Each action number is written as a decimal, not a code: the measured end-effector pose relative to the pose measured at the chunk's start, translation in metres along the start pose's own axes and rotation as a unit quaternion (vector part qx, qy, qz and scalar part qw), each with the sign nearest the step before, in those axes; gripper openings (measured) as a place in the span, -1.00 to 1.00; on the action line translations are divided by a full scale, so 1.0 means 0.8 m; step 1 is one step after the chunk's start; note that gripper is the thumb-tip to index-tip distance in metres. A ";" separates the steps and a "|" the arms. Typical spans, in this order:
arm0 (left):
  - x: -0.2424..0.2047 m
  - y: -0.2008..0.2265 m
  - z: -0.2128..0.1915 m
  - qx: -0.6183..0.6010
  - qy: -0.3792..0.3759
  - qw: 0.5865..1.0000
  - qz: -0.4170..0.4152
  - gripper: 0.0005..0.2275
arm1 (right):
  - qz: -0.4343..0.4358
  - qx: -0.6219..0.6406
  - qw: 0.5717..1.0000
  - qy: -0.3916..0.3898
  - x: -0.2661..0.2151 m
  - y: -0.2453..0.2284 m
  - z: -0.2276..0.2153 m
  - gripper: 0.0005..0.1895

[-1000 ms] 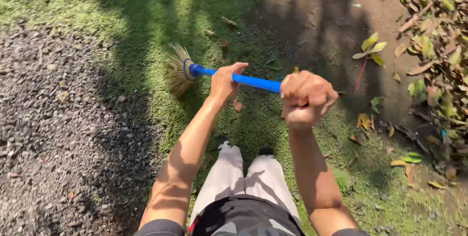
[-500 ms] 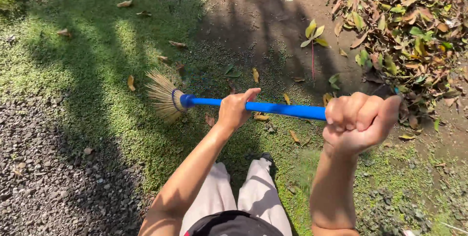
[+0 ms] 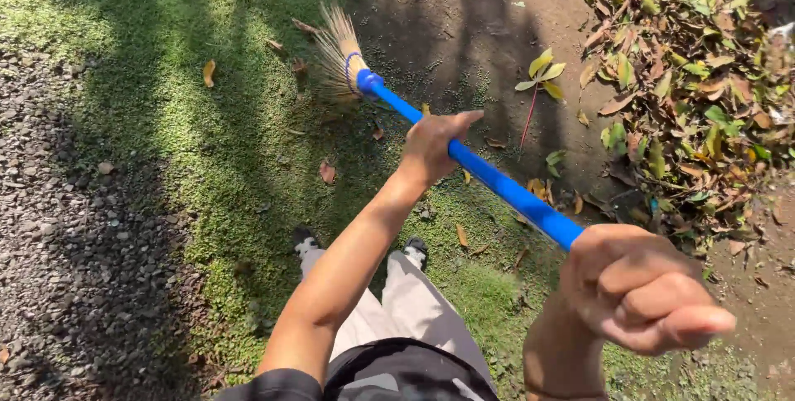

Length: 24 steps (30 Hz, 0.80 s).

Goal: Sweeping dry leaves into a pile on a dirt and grass path.

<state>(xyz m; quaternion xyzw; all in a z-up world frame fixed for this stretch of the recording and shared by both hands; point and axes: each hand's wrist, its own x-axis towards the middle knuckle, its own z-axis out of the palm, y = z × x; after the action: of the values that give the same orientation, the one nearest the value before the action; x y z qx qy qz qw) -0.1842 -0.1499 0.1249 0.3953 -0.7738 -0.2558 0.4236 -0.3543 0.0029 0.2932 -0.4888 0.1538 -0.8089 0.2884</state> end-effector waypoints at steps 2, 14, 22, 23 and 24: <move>0.005 0.034 0.008 -0.014 0.000 1.000 0.014 -0.53 | -0.009 0.008 1.000 -0.007 0.027 -0.023 -0.018 -0.40; -0.106 0.023 0.101 -0.004 -0.094 0.992 -0.082 -0.62 | 0.180 -0.049 0.980 0.073 -0.014 -0.001 -0.059 -0.43; -0.042 0.069 0.097 -0.029 -0.037 0.999 0.006 -0.61 | -0.008 -0.083 0.996 -0.031 -0.029 -0.080 -0.025 -0.37; -0.038 0.079 0.093 -0.022 -0.033 0.999 0.003 -0.61 | -0.006 -0.075 0.997 -0.033 -0.032 -0.092 -0.034 -0.37; -0.036 0.092 0.092 -0.022 -0.017 0.999 0.037 -0.64 | -0.014 -0.039 0.999 0.002 -0.036 -0.108 -0.044 -0.34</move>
<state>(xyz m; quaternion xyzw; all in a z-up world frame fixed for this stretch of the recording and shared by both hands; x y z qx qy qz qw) -0.2672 -0.0804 0.1279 0.3527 -0.7888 -0.2638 0.4286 -0.4021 0.0873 0.3020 -0.5004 0.1790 -0.8071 0.2572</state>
